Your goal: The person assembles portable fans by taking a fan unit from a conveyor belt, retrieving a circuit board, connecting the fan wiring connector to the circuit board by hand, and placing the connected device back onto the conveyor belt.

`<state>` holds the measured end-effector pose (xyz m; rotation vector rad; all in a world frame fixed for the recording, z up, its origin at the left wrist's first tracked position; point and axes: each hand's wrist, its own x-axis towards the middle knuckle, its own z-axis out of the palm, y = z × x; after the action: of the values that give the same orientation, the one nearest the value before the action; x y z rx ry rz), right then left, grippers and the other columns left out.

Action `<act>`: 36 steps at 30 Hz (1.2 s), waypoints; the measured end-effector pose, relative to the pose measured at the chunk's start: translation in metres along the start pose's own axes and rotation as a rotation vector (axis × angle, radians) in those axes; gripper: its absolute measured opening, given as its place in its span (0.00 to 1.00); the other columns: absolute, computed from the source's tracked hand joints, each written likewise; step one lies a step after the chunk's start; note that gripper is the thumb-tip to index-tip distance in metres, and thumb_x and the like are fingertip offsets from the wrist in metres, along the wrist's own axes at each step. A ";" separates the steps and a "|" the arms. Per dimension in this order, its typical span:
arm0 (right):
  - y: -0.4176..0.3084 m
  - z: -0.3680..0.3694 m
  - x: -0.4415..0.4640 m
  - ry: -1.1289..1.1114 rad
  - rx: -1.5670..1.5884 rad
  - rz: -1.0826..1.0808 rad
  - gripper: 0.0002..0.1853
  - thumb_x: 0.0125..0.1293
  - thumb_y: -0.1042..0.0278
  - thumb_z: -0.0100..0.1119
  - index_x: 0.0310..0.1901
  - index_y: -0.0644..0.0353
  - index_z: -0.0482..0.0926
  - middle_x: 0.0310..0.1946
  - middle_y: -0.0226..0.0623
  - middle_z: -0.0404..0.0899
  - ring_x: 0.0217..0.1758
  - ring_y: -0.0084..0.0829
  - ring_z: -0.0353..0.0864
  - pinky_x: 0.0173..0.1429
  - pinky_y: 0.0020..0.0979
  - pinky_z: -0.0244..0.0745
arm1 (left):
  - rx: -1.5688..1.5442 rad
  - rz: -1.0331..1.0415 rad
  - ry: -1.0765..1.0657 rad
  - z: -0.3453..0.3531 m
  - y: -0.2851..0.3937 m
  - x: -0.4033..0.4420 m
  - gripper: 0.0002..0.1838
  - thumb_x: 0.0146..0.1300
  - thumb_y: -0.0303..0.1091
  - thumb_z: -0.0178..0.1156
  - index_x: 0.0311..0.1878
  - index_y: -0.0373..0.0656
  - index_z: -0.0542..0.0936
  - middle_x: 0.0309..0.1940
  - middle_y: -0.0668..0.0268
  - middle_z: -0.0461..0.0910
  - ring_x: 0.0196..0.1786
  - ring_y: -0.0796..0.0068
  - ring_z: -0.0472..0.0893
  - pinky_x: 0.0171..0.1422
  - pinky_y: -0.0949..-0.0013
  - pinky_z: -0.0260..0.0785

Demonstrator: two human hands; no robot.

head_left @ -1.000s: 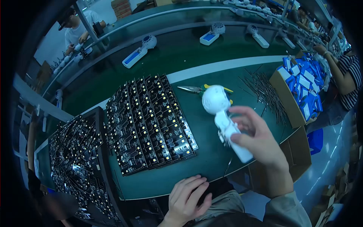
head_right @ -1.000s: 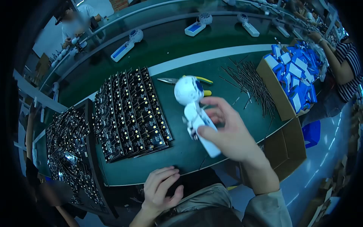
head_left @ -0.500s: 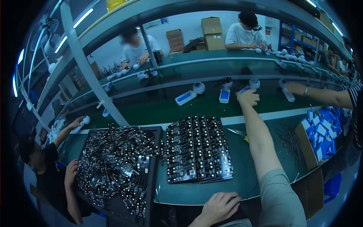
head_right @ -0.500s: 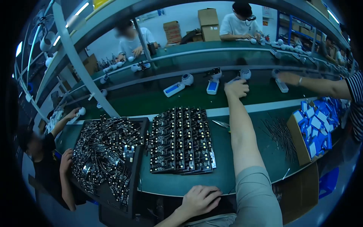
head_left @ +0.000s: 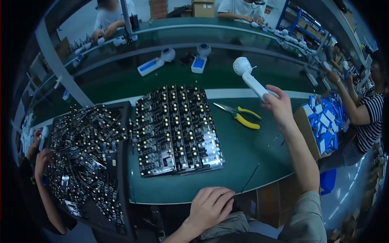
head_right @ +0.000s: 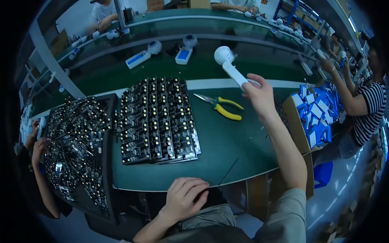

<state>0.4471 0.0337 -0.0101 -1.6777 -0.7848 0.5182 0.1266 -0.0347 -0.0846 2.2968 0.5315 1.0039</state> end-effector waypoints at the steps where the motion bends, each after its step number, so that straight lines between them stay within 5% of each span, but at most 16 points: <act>1: 0.002 -0.012 -0.036 -0.053 -0.046 -0.033 0.27 0.62 0.68 0.65 0.62 0.68 0.73 0.51 0.45 0.82 0.49 0.28 0.82 0.54 0.24 0.77 | -0.047 -0.015 0.021 -0.001 0.001 0.001 0.12 0.53 0.26 0.70 0.42 0.43 0.85 0.40 0.68 0.84 0.42 0.68 0.83 0.51 0.64 0.74; 6: 0.032 -0.030 -0.193 -0.022 -0.102 -0.178 0.26 0.53 0.80 0.66 0.57 0.65 0.76 0.54 0.49 0.81 0.57 0.35 0.81 0.62 0.34 0.75 | -0.055 -0.024 0.050 -0.019 0.011 0.024 0.15 0.49 0.22 0.70 0.43 0.40 0.85 0.40 0.66 0.84 0.42 0.67 0.83 0.50 0.62 0.74; 8: 0.039 -0.040 -0.215 -0.183 -0.379 -0.364 0.27 0.48 0.81 0.66 0.54 0.64 0.77 0.56 0.52 0.80 0.61 0.42 0.81 0.65 0.38 0.73 | 0.003 0.008 0.006 -0.021 0.014 0.033 0.16 0.49 0.23 0.69 0.45 0.40 0.86 0.43 0.65 0.83 0.43 0.67 0.82 0.48 0.64 0.73; 15: 0.048 -0.042 -0.224 -0.215 -0.497 -0.367 0.29 0.44 0.81 0.68 0.53 0.61 0.78 0.56 0.49 0.79 0.55 0.48 0.81 0.58 0.41 0.76 | 0.143 0.194 -0.331 -0.013 0.011 0.078 0.16 0.51 0.25 0.66 0.47 0.41 0.85 0.54 0.62 0.84 0.47 0.65 0.80 0.47 0.66 0.76; 19: 0.028 -0.041 -0.209 -0.224 -0.646 -0.422 0.29 0.43 0.79 0.72 0.53 0.61 0.79 0.54 0.48 0.78 0.52 0.48 0.80 0.56 0.41 0.76 | 0.188 0.247 -0.323 -0.002 0.011 0.090 0.15 0.49 0.25 0.65 0.43 0.40 0.85 0.50 0.63 0.84 0.44 0.66 0.80 0.44 0.67 0.76; 28: 0.022 0.002 -0.196 -0.262 -0.429 -0.637 0.24 0.47 0.79 0.74 0.49 0.62 0.81 0.45 0.40 0.83 0.39 0.38 0.81 0.41 0.33 0.77 | 0.235 0.208 -0.251 -0.016 0.008 0.087 0.14 0.45 0.20 0.67 0.39 0.35 0.84 0.35 0.62 0.84 0.35 0.65 0.83 0.35 0.68 0.77; 36: 0.028 0.018 -0.190 -0.249 -0.362 -0.572 0.13 0.54 0.84 0.71 0.41 0.63 0.82 0.38 0.38 0.87 0.34 0.33 0.83 0.36 0.30 0.75 | 0.166 0.100 -0.029 -0.013 -0.002 0.055 0.15 0.52 0.24 0.71 0.44 0.34 0.84 0.39 0.59 0.86 0.32 0.67 0.84 0.34 0.71 0.77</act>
<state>0.3124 -0.0969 -0.0544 -1.6221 -1.5528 0.1864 0.1513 0.0018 -0.0496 2.5029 0.5091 1.0050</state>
